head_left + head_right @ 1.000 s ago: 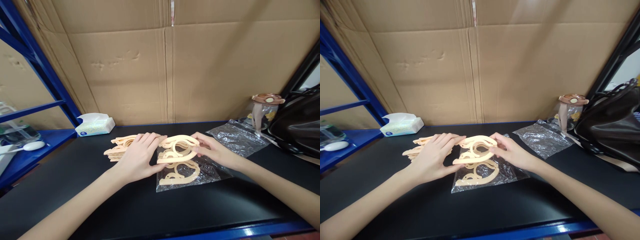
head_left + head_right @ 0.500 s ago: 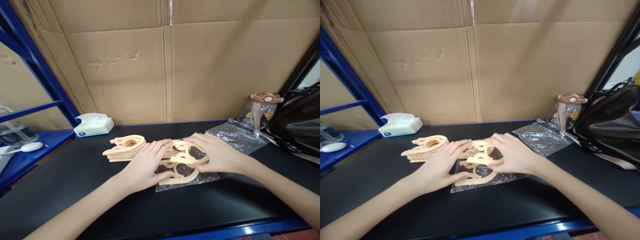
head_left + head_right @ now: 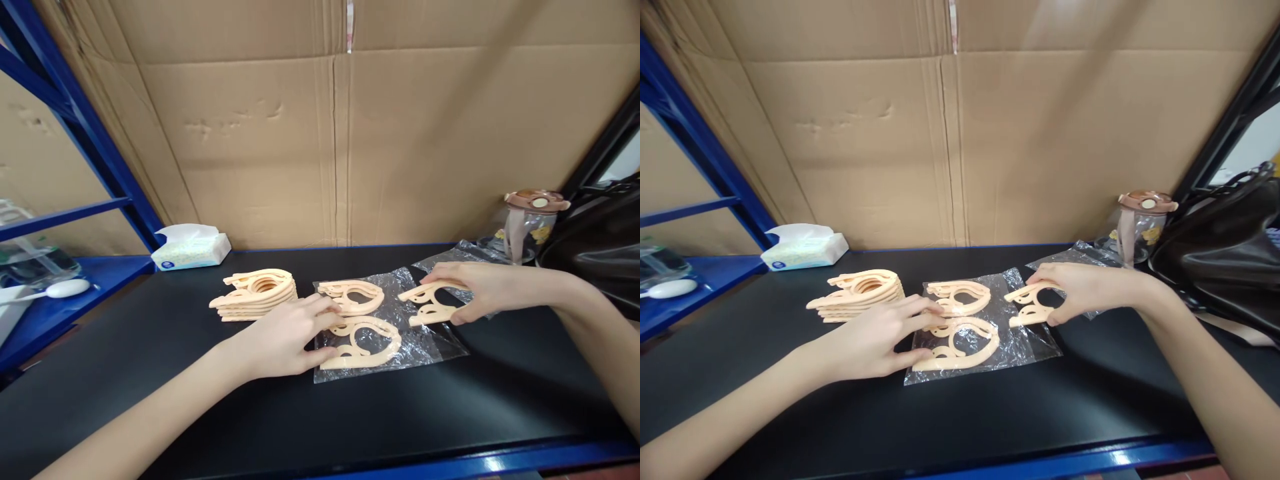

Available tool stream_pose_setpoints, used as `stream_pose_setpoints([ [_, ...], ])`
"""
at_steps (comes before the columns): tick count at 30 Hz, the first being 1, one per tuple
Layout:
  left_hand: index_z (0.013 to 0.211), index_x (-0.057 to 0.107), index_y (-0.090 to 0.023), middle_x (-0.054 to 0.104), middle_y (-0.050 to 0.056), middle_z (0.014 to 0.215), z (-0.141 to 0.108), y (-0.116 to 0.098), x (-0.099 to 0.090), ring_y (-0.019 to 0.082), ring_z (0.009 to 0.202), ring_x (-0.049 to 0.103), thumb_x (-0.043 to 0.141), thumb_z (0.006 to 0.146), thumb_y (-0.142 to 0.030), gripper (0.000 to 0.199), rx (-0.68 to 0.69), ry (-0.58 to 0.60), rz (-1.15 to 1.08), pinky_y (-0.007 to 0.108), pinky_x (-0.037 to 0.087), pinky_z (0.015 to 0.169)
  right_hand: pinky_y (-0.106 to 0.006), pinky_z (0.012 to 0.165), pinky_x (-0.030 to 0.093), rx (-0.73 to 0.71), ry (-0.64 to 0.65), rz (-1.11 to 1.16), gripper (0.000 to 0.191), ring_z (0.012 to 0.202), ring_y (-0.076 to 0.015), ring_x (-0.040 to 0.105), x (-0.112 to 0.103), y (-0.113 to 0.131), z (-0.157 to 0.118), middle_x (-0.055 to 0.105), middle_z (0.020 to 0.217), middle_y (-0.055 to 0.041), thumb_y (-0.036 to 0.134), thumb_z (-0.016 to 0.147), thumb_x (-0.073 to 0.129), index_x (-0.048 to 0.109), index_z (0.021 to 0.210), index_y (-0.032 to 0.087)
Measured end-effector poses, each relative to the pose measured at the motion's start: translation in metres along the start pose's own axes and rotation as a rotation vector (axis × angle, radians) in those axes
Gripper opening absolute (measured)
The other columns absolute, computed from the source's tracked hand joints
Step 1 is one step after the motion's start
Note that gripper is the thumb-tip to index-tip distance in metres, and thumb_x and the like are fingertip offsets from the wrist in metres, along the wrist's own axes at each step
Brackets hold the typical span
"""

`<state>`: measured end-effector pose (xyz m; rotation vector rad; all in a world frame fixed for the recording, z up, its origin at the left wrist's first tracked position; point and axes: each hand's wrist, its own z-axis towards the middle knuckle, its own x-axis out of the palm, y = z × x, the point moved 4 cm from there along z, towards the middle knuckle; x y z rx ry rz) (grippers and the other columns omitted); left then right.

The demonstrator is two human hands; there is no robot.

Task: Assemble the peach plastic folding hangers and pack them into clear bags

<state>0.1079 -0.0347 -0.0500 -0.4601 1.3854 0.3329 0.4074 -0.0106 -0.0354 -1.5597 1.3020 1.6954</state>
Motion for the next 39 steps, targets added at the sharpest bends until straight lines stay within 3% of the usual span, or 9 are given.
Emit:
stream_pose_setpoints([
  [5,0.128,0.049,-0.026,0.053,0.006,0.128,0.000,0.001,-0.001,0.024,0.114,0.052,0.057,0.086,-0.040,0.045,0.008,0.001,-0.010,0.036,0.048,0.090,-0.034,0.084,0.046,-0.091,0.060,0.099,0.061,0.103,-0.0278,0.057,0.013,0.025,0.005,0.061,0.115,-0.0028,0.040,0.062,0.073,0.058,0.120,0.029],
  [11,0.127,0.051,-0.026,0.053,0.007,0.127,0.001,0.001,-0.001,0.025,0.115,0.051,0.058,0.086,-0.039,0.044,-0.005,0.026,-0.014,0.037,0.048,0.090,-0.033,0.088,0.042,-0.140,0.101,0.149,0.067,0.106,-0.0264,0.053,0.031,0.043,0.019,0.058,0.118,-0.0031,0.046,0.061,0.076,0.055,0.121,0.026],
  [20,0.127,0.052,-0.026,0.054,0.007,0.126,-0.001,0.002,-0.003,0.026,0.114,0.053,0.061,0.083,-0.042,0.047,0.002,0.001,-0.049,0.037,0.048,0.090,-0.034,0.085,0.045,-0.090,0.110,0.248,0.068,0.103,-0.0251,0.056,0.025,0.047,0.015,0.058,0.118,-0.0038,0.036,0.066,0.073,0.049,0.129,0.029],
  [27,0.128,0.051,-0.029,0.051,0.006,0.127,-0.004,0.006,-0.004,0.025,0.115,0.052,0.062,0.083,-0.040,0.048,-0.011,0.015,-0.096,0.037,0.044,0.094,-0.037,0.097,0.039,-0.105,0.164,0.242,0.071,0.116,-0.0273,0.049,0.027,0.042,0.014,0.054,0.127,-0.0045,0.040,0.066,0.073,0.048,0.131,0.028],
  [30,0.130,0.049,-0.030,0.050,0.006,0.128,-0.005,0.005,-0.005,0.025,0.116,0.051,0.062,0.083,-0.035,0.050,-0.009,0.033,-0.109,0.038,0.043,0.096,-0.037,0.092,0.042,-0.101,0.185,0.159,0.074,0.110,-0.0286,0.051,0.026,0.035,0.010,0.056,0.120,-0.0061,0.038,0.059,0.077,0.052,0.128,0.025],
  [34,0.131,0.047,-0.031,0.048,0.005,0.131,-0.006,0.006,-0.005,0.023,0.118,0.049,0.060,0.083,-0.028,0.050,-0.005,0.068,-0.125,0.037,0.042,0.097,-0.033,0.078,0.044,-0.114,0.209,0.115,0.058,0.094,-0.0248,0.054,0.026,0.036,0.009,0.059,0.101,-0.0031,0.029,0.058,0.076,0.058,0.113,0.024],
  [39,0.132,0.045,-0.033,0.046,0.004,0.134,-0.005,0.010,-0.005,0.024,0.119,0.048,0.061,0.084,-0.032,0.050,-0.026,0.088,-0.162,0.037,0.040,0.099,-0.029,0.067,0.040,-0.090,0.199,0.151,0.051,0.084,-0.0208,0.053,0.029,0.043,0.012,0.058,0.093,-0.0011,0.031,0.059,0.076,0.059,0.107,0.023],
])
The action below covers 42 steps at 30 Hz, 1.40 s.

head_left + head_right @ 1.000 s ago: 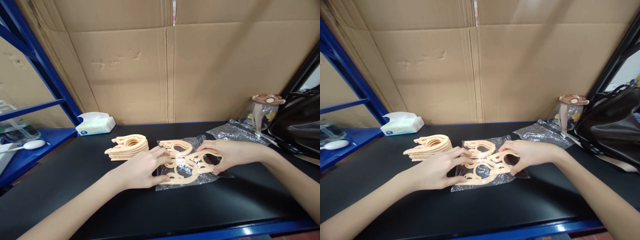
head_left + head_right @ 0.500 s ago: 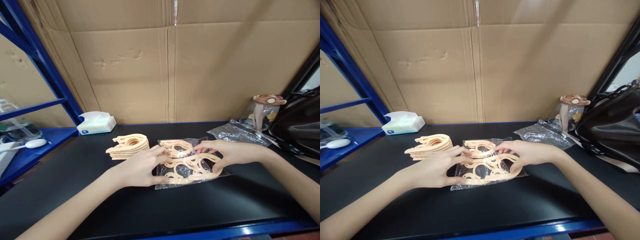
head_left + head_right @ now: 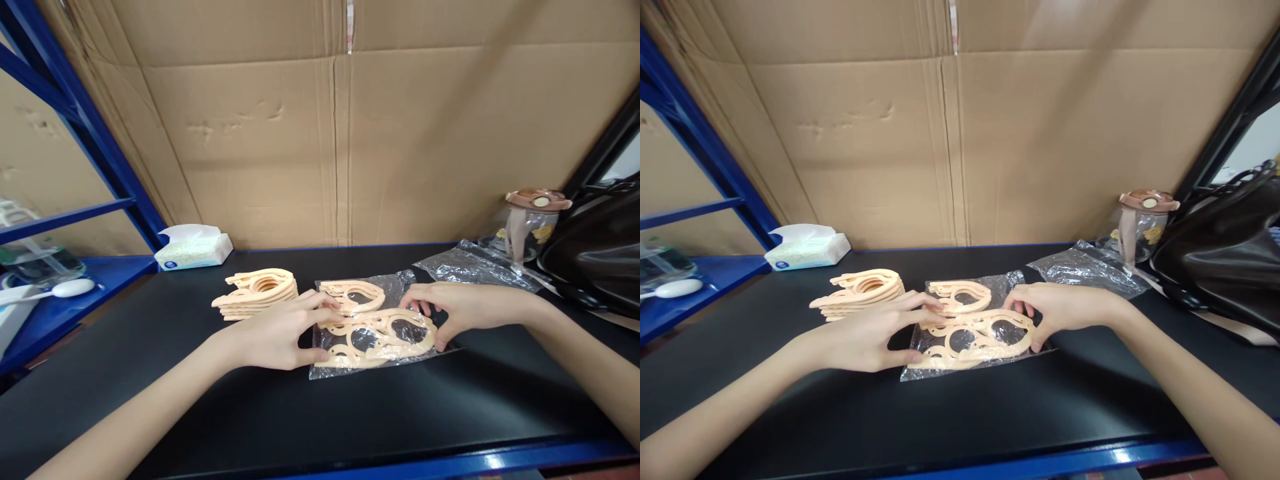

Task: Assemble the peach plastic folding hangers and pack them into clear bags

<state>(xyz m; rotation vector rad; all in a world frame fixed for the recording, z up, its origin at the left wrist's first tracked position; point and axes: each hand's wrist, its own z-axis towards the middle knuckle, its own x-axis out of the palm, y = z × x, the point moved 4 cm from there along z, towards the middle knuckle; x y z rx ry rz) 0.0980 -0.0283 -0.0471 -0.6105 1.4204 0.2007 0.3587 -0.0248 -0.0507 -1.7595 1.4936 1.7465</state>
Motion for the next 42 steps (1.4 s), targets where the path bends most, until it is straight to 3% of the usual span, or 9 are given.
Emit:
stream_pose_setpoints([
  [8,0.130,0.046,-0.030,0.043,0.005,0.136,0.003,0.008,0.001,0.026,0.125,0.041,0.070,0.075,-0.048,0.063,-0.015,0.042,-0.096,0.036,0.036,0.101,-0.024,0.063,0.038,-0.060,0.046,0.111,0.052,0.079,-0.0172,0.053,0.009,0.012,0.011,0.059,0.088,0.0010,0.039,0.062,0.075,0.057,0.108,0.023],
  [15,0.138,0.033,-0.036,0.043,0.003,0.137,0.003,0.007,0.001,0.026,0.124,0.042,0.073,0.073,-0.045,0.077,-0.048,0.015,-0.115,0.037,0.035,0.101,-0.025,0.067,0.041,-0.099,0.126,0.194,0.060,0.081,-0.0176,0.054,0.010,0.007,0.010,0.059,0.088,-0.0003,0.037,0.067,0.074,0.054,0.121,0.023],
  [20,0.136,0.037,-0.033,0.042,0.003,0.138,0.003,0.005,0.001,0.025,0.126,0.040,0.070,0.075,-0.044,0.070,-0.035,0.010,-0.077,0.036,0.034,0.102,-0.025,0.066,0.041,-0.139,0.043,0.227,0.066,0.078,-0.0161,0.053,0.016,0.005,0.021,0.059,0.093,-0.0007,0.039,0.068,0.074,0.052,0.127,0.024],
  [23,0.133,0.041,-0.031,0.043,0.002,0.136,0.003,0.006,0.000,0.024,0.122,0.043,0.070,0.075,-0.043,0.066,-0.055,0.014,-0.051,0.035,0.036,0.100,-0.024,0.061,0.038,-0.171,0.018,0.239,0.068,0.071,-0.0137,0.050,0.022,0.003,0.028,0.057,0.085,0.0010,0.040,0.068,0.075,0.051,0.129,0.025],
  [29,0.136,0.039,-0.029,0.042,0.004,0.138,0.002,0.005,0.001,0.028,0.126,0.039,0.070,0.073,-0.049,0.073,-0.062,0.024,-0.020,0.037,0.036,0.101,-0.023,0.060,0.038,-0.228,0.009,0.244,0.060,0.069,-0.0126,0.049,0.020,0.007,0.028,0.057,0.080,0.0017,0.040,0.072,0.072,0.054,0.127,0.024],
  [35,0.133,0.042,-0.027,0.047,0.006,0.132,0.005,0.002,0.003,0.027,0.120,0.044,0.070,0.073,-0.047,0.068,-0.069,-0.019,0.025,0.039,0.038,0.098,-0.022,0.056,0.036,-0.193,-0.059,0.227,0.058,0.063,-0.0120,0.050,0.025,0.012,0.030,0.055,0.070,0.0041,0.040,0.069,0.075,0.058,0.121,0.022],
  [42,0.130,0.044,-0.026,0.046,0.006,0.133,0.005,0.007,0.005,0.027,0.118,0.045,0.068,0.075,-0.047,0.063,-0.071,-0.036,0.051,0.038,0.038,0.097,-0.024,0.060,0.038,-0.160,-0.178,0.104,0.053,0.065,-0.0131,0.053,0.028,0.011,0.035,0.059,0.076,0.0022,0.048,0.071,0.071,0.060,0.116,0.023],
])
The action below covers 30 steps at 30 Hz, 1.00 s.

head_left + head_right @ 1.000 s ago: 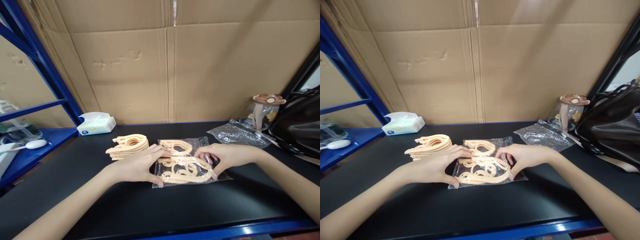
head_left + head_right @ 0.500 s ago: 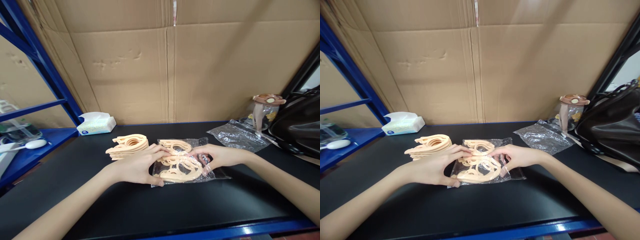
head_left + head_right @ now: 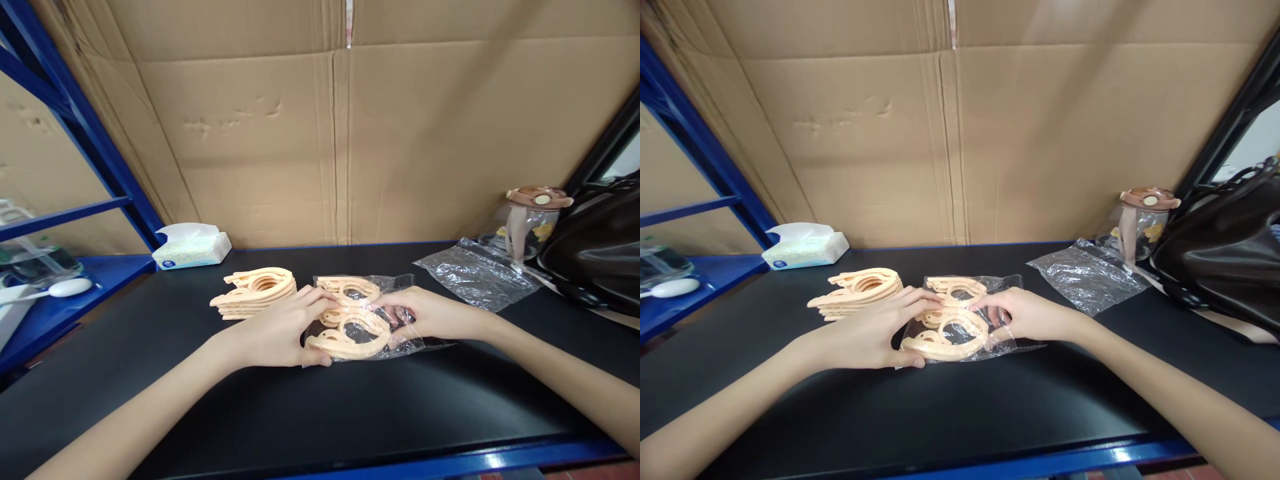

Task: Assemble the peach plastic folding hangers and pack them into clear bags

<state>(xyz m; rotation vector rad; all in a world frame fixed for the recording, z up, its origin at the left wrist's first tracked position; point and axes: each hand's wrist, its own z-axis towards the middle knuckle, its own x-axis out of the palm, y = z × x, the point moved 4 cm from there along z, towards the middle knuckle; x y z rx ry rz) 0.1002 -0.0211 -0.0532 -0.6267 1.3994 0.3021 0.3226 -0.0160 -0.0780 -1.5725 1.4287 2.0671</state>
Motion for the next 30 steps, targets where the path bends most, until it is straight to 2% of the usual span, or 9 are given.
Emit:
stream_pose_setpoints([
  [3,0.130,0.044,-0.027,0.047,0.006,0.131,0.000,0.002,0.001,0.028,0.116,0.046,0.067,0.076,-0.049,0.063,-0.017,-0.023,0.024,0.038,0.039,0.096,-0.024,0.059,0.036,0.024,-0.043,-0.061,0.039,0.064,-0.0137,0.053,-0.001,-0.001,0.000,0.059,0.072,0.0018,0.051,0.072,0.070,0.066,0.096,0.021],
  [5,0.131,0.044,-0.027,0.048,0.006,0.130,0.001,0.003,0.001,0.027,0.116,0.046,0.067,0.076,-0.050,0.063,-0.022,-0.029,0.040,0.038,0.038,0.096,-0.024,0.057,0.035,0.013,-0.025,-0.035,0.037,0.063,-0.0132,0.052,-0.001,-0.002,0.000,0.058,0.070,0.0019,0.052,0.074,0.067,0.066,0.092,0.020],
  [7,0.131,0.044,-0.026,0.049,0.006,0.130,0.001,0.002,0.001,0.027,0.115,0.047,0.066,0.077,-0.051,0.063,-0.015,-0.033,0.058,0.038,0.038,0.096,-0.024,0.057,0.037,-0.004,0.003,0.050,0.035,0.063,-0.0129,0.051,-0.001,-0.004,0.000,0.057,0.070,0.0015,0.052,0.081,0.059,0.065,0.095,0.020],
  [11,0.131,0.045,-0.026,0.051,0.007,0.128,0.001,-0.002,-0.003,0.028,0.112,0.049,0.066,0.076,-0.054,0.065,0.004,-0.041,0.097,0.040,0.039,0.093,-0.025,0.060,0.041,0.038,-0.022,0.269,0.042,0.063,-0.0129,0.051,-0.003,-0.014,0.002,0.057,0.068,-0.0005,0.050,0.091,0.042,0.064,0.084,0.016],
  [16,0.131,0.044,-0.026,0.051,0.007,0.128,-0.001,0.001,-0.016,0.026,0.112,0.050,0.056,0.084,-0.052,0.055,-0.023,-0.089,0.139,0.038,0.040,0.094,-0.023,0.051,0.039,0.101,-0.075,0.458,0.033,0.056,-0.0098,0.049,-0.003,-0.022,0.005,0.057,0.069,-0.0002,0.041,0.091,0.044,0.063,0.102,0.016],
  [19,0.129,0.045,-0.024,0.048,0.008,0.130,-0.004,0.012,-0.033,0.025,0.117,0.047,0.050,0.088,-0.050,0.049,-0.049,-0.188,0.178,0.037,0.038,0.098,-0.021,0.047,0.036,0.211,-0.136,0.605,0.025,0.058,-0.0099,0.051,-0.004,-0.024,0.004,0.057,0.072,-0.0005,0.030,0.086,0.048,0.062,0.103,0.018],
  [23,0.127,0.046,-0.021,0.050,0.010,0.129,-0.011,0.038,-0.055,0.027,0.118,0.046,0.048,0.086,-0.056,0.054,-0.136,-0.260,0.233,0.039,0.038,0.097,-0.020,0.045,0.034,0.300,-0.303,0.756,0.021,0.058,-0.0098,0.047,-0.011,-0.025,0.001,0.054,0.070,0.0000,0.024,0.078,0.053,0.062,0.095,0.017],
  [26,0.125,0.049,-0.020,0.051,0.010,0.128,-0.019,0.058,-0.066,0.028,0.117,0.046,0.050,0.081,-0.060,0.059,-0.225,-0.243,0.258,0.040,0.038,0.096,-0.022,0.047,0.034,0.296,-0.405,0.828,0.019,0.057,-0.0094,0.044,-0.016,-0.025,0.000,0.052,0.068,0.0006,0.027,0.076,0.057,0.062,0.090,0.016],
  [30,0.128,0.050,-0.019,0.050,0.011,0.133,-0.030,0.084,-0.066,0.032,0.119,0.047,0.059,0.069,-0.066,0.076,-0.379,-0.108,0.185,0.040,0.037,0.097,-0.024,0.050,0.034,0.243,-0.455,0.868,0.017,0.056,-0.0090,0.042,-0.019,-0.024,0.000,0.052,0.068,0.0010,0.029,0.075,0.059,0.061,0.085,0.016],
])
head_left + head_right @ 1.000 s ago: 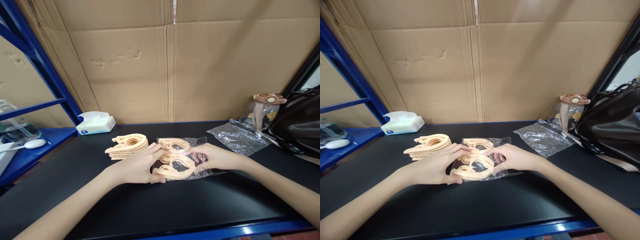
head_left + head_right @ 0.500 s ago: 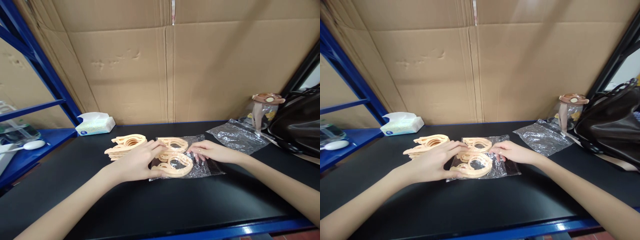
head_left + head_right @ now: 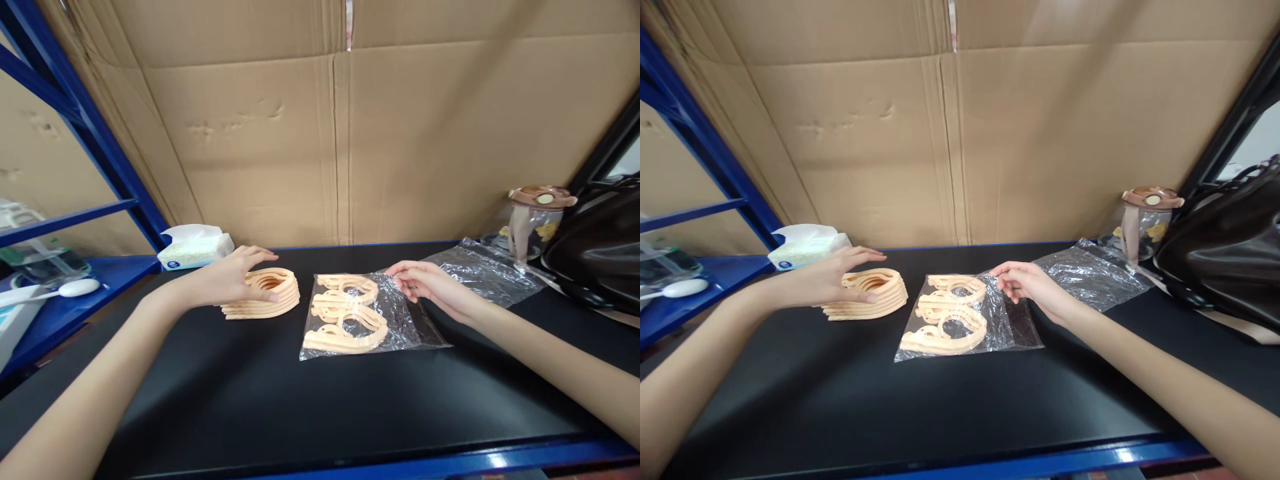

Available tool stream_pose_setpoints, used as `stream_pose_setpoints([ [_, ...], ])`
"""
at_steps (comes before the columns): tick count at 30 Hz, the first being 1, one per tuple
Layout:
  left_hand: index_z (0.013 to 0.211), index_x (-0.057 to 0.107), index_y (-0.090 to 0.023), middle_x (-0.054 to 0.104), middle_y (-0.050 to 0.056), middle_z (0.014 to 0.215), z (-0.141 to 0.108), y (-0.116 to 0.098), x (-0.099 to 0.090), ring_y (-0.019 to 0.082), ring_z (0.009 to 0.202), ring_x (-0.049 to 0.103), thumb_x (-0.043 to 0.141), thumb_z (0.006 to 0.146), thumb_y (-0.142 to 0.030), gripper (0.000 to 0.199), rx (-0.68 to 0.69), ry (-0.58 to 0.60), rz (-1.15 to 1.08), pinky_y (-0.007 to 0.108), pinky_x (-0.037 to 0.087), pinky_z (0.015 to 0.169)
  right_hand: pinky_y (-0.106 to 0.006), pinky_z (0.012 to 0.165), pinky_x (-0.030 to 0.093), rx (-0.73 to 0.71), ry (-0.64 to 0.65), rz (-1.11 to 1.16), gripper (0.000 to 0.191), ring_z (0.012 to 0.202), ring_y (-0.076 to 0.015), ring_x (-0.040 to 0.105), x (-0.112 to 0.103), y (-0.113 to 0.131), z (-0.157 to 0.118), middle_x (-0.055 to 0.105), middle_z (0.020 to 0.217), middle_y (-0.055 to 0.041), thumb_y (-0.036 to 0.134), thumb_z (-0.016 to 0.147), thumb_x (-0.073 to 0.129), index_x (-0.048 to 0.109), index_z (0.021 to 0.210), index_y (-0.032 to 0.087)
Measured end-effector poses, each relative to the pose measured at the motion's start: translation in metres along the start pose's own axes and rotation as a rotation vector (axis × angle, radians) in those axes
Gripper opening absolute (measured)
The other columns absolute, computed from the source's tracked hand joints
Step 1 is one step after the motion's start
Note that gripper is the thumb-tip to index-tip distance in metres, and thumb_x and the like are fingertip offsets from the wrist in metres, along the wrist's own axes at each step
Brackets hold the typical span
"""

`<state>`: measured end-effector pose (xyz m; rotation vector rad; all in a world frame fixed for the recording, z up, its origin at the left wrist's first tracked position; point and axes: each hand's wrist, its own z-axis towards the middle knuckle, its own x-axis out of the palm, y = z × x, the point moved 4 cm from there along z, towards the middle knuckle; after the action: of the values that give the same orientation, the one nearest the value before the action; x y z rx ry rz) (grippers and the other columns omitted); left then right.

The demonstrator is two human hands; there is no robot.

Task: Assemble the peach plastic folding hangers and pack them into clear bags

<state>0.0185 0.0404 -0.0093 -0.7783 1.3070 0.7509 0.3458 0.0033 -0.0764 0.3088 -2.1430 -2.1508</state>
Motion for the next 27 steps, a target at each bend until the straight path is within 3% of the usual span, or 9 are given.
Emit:
stream_pose_setpoints([
  [4,0.124,0.055,-0.021,0.056,0.010,0.127,-0.002,0.013,0.004,0.030,0.110,0.056,0.061,0.066,-0.066,0.073,-0.068,0.098,-0.084,0.035,0.043,0.090,-0.024,0.051,0.034,-0.053,-0.014,0.009,0.015,0.058,-0.0103,0.043,-0.001,0.001,0.000,0.051,0.068,0.0006,0.029,0.076,0.057,0.061,0.084,0.016],
  [9,0.118,0.053,-0.021,0.064,0.008,0.109,-0.003,0.008,-0.001,0.027,0.090,0.063,0.059,0.068,-0.065,0.068,-0.160,0.117,-0.098,0.029,0.047,0.072,-0.025,0.052,0.036,-0.133,-0.103,-0.006,0.013,0.058,-0.0106,0.045,-0.007,0.003,0.002,0.052,0.069,-0.0001,0.027,0.076,0.055,0.061,0.081,0.016],
  [12,0.118,0.050,-0.022,0.064,0.006,0.106,-0.002,-0.006,-0.009,0.026,0.091,0.062,0.057,0.072,-0.063,0.062,-0.140,0.018,-0.108,0.030,0.047,0.071,-0.026,0.051,0.035,-0.231,-0.188,-0.086,0.013,0.055,-0.0107,0.044,-0.010,0.008,0.002,0.053,0.067,0.0000,0.028,0.077,0.053,0.060,0.078,0.017],
  [15,0.118,0.049,-0.020,0.061,0.008,0.109,-0.003,-0.033,-0.016,0.027,0.095,0.059,0.054,0.076,-0.062,0.060,-0.007,-0.175,-0.053,0.033,0.045,0.078,-0.026,0.053,0.037,-0.362,-0.202,-0.262,0.016,0.055,-0.0112,0.045,-0.005,0.016,-0.006,0.055,0.068,0.0003,0.031,0.083,0.050,0.060,0.084,0.019],
  [19,0.123,0.048,-0.016,0.058,0.011,0.114,-0.010,-0.083,-0.005,0.028,0.098,0.056,0.054,0.078,-0.058,0.061,0.229,-0.332,0.105,0.039,0.041,0.084,-0.027,0.060,0.041,-0.414,-0.090,-0.407,0.021,0.064,-0.0132,0.052,0.017,0.024,-0.024,0.060,0.075,-0.0005,0.036,0.089,0.050,0.058,0.101,0.021],
  [22,0.130,0.042,-0.015,0.055,0.013,0.122,-0.018,-0.116,0.014,0.029,0.104,0.053,0.053,0.080,-0.058,0.067,0.374,-0.338,0.109,0.040,0.040,0.087,-0.027,0.062,0.042,-0.392,0.080,-0.405,0.028,0.068,-0.0142,0.055,0.035,0.027,-0.035,0.064,0.079,-0.0019,0.041,0.088,0.052,0.057,0.108,0.022],
  [27,0.137,0.036,-0.015,0.058,0.014,0.119,-0.024,-0.134,0.034,0.030,0.106,0.053,0.053,0.080,-0.060,0.074,0.472,-0.330,0.125,0.042,0.038,0.090,-0.025,0.057,0.040,-0.273,0.234,-0.424,0.024,0.061,-0.0120,0.054,0.047,0.027,-0.040,0.061,0.066,0.0008,0.042,0.086,0.056,0.065,0.085,0.020],
])
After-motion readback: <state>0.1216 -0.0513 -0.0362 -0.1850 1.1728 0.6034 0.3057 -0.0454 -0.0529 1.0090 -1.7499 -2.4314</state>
